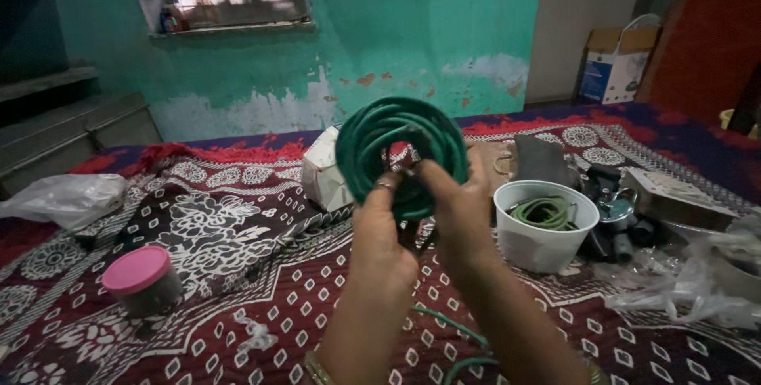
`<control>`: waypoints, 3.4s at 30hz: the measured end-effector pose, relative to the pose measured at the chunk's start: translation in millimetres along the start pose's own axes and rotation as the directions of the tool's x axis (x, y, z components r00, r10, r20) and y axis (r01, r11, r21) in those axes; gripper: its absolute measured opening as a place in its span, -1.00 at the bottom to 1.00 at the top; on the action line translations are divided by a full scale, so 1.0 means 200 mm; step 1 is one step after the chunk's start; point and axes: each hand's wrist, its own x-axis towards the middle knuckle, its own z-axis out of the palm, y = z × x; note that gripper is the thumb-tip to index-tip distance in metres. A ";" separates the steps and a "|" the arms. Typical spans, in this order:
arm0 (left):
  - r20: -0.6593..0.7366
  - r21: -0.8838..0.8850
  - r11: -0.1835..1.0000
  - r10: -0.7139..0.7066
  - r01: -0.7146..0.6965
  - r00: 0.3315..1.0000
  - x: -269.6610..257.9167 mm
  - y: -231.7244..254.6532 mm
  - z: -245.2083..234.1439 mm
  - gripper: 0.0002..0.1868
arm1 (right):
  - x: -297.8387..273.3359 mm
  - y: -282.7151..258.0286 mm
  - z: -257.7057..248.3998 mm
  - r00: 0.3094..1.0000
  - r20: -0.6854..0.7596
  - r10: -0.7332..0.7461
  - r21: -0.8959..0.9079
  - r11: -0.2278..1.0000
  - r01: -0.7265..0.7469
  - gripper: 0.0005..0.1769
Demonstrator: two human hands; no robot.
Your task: The person coils a green rope by hand, looping it into a circular bundle and securing it with another piece of rope and a pair of pliers.
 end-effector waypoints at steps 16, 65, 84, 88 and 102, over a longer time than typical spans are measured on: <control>0.770 0.632 -0.195 0.045 -0.750 0.637 -0.25 0.48 0.18 0.33 | 0.03 -0.42 -0.06 0.794 0.590 0.146 -0.701 0.581 0.414 -0.27; 0.775 0.598 -0.243 -0.064 -0.764 0.628 -0.24 0.42 0.17 0.19 | 0.03 -0.42 -0.05 0.791 0.569 0.225 -0.737 0.566 0.369 -0.29; 0.465 0.732 0.300 0.435 -0.611 0.771 -0.25 0.48 0.17 -0.41 | 0.05 -0.23 -0.02 0.859 0.496 0.124 -0.518 0.837 0.178 -0.21; 0.192 0.410 0.705 0.553 -0.578 0.811 -0.20 0.44 0.18 -0.32 | -0.05 -0.09 0.07 0.936 0.351 0.011 -0.277 0.956 0.093 -0.41; 0.237 -0.002 0.952 0.299 -0.307 0.924 -0.14 0.16 0.10 -0.42 | 0.07 -0.20 -0.04 0.971 0.236 -0.026 -0.155 0.986 0.064 -0.47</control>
